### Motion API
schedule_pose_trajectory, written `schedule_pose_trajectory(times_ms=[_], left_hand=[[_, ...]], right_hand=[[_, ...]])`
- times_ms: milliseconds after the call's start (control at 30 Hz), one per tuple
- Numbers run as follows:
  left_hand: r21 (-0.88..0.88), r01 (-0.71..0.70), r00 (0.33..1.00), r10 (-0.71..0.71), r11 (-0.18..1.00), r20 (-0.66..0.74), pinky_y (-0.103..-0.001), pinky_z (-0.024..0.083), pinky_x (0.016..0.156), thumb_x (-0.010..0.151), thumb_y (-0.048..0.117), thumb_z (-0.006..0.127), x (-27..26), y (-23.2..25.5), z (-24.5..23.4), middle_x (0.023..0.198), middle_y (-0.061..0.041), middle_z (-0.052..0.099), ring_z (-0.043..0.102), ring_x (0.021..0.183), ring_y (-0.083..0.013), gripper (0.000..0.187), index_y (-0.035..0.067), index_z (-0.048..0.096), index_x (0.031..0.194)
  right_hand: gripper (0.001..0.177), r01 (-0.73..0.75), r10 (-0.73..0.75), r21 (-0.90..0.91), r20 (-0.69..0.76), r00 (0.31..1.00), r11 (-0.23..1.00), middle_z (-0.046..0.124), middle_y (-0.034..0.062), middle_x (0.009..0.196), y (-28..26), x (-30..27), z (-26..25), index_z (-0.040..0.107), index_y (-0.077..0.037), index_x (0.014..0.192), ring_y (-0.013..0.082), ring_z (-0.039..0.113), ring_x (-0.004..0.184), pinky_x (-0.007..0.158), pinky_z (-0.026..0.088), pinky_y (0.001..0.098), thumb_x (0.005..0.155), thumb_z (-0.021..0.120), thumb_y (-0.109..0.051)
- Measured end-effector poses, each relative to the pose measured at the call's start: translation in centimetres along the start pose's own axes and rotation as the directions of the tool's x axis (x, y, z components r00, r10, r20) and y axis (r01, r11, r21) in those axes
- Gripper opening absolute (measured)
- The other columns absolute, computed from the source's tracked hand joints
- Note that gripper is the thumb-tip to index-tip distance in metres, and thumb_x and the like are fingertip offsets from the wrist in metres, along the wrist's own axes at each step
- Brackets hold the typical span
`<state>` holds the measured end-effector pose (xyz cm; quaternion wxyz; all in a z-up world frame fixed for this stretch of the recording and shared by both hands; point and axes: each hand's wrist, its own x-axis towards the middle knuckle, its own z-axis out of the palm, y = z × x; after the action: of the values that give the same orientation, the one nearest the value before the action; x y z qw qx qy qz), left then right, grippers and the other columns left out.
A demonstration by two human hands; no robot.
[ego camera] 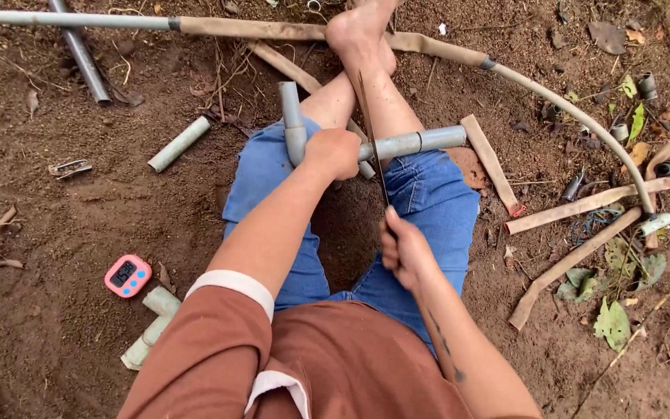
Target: A person sitting on the ground uses a hacksaw blade to cut through a PVC pipe assembly.
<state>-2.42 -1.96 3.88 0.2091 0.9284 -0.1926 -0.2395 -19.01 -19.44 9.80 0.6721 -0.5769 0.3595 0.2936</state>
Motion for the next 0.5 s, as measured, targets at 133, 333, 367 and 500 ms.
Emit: schedule_pose_trajectory(times_ms=[133, 333, 367, 500], left_hand=[[-0.012, 0.015, 1.0, -0.015, 1.0, 0.025, -0.048, 0.062, 0.081, 0.08, 0.004, 0.064, 0.0, -0.1, 0.0, 0.08, -0.013, 0.075, 0.076, 0.081, -0.0328, 0.015, 0.005, 0.078, 0.084], [0.031, 0.019, 1.0, -0.02, 0.999, 0.012, -0.052, 0.062, 0.085, 0.081, 0.008, 0.066, -0.1, 0.2, 0.1, 0.087, -0.015, 0.078, 0.078, 0.09, -0.0355, 0.017, 0.004, 0.081, 0.089], [0.019, 0.042, 0.999, -0.042, 0.999, 0.009, -0.051, 0.062, 0.085, 0.081, 0.007, 0.066, -0.4, 0.3, 0.0, 0.087, -0.015, 0.078, 0.078, 0.09, -0.0355, 0.017, 0.004, 0.08, 0.09], [-0.003, 0.048, 0.999, -0.048, 0.999, 0.021, -0.051, 0.062, 0.086, 0.081, 0.007, 0.066, -0.3, 0.5, -0.5, 0.087, -0.015, 0.078, 0.078, 0.09, -0.0364, 0.018, 0.003, 0.081, 0.09]], right_hand=[[0.036, -0.078, 0.084, 0.102, -0.054, 0.995, 0.992, 0.024, -0.0108, 0.066, 2.1, -2.5, -1.4, 0.055, -0.015, 0.097, 0.0017, 0.023, 0.047, 0.042, 0.022, 0.0173, 0.113, 0.053, -0.048], [0.036, 0.028, -0.029, 0.045, 0.026, 0.999, 0.999, 0.031, -0.0151, 0.064, -1.8, 3.2, 1.2, 0.054, -0.018, 0.096, 0.0005, 0.026, 0.044, 0.039, 0.023, 0.0169, 0.112, 0.05, -0.05], [0.036, 0.025, -0.028, 0.065, 0.05, 0.998, 0.998, 0.027, -0.0143, 0.065, -1.8, 3.6, 1.1, 0.054, -0.019, 0.096, 0.0, 0.024, 0.045, 0.039, 0.022, 0.0163, 0.112, 0.051, -0.051], [0.036, -0.025, 0.025, 0.073, 0.005, 1.0, 0.997, 0.03, -0.0138, 0.063, -0.7, 1.1, 0.4, 0.054, -0.019, 0.095, 0.0007, 0.026, 0.043, 0.038, 0.023, 0.0167, 0.111, 0.054, -0.051]])
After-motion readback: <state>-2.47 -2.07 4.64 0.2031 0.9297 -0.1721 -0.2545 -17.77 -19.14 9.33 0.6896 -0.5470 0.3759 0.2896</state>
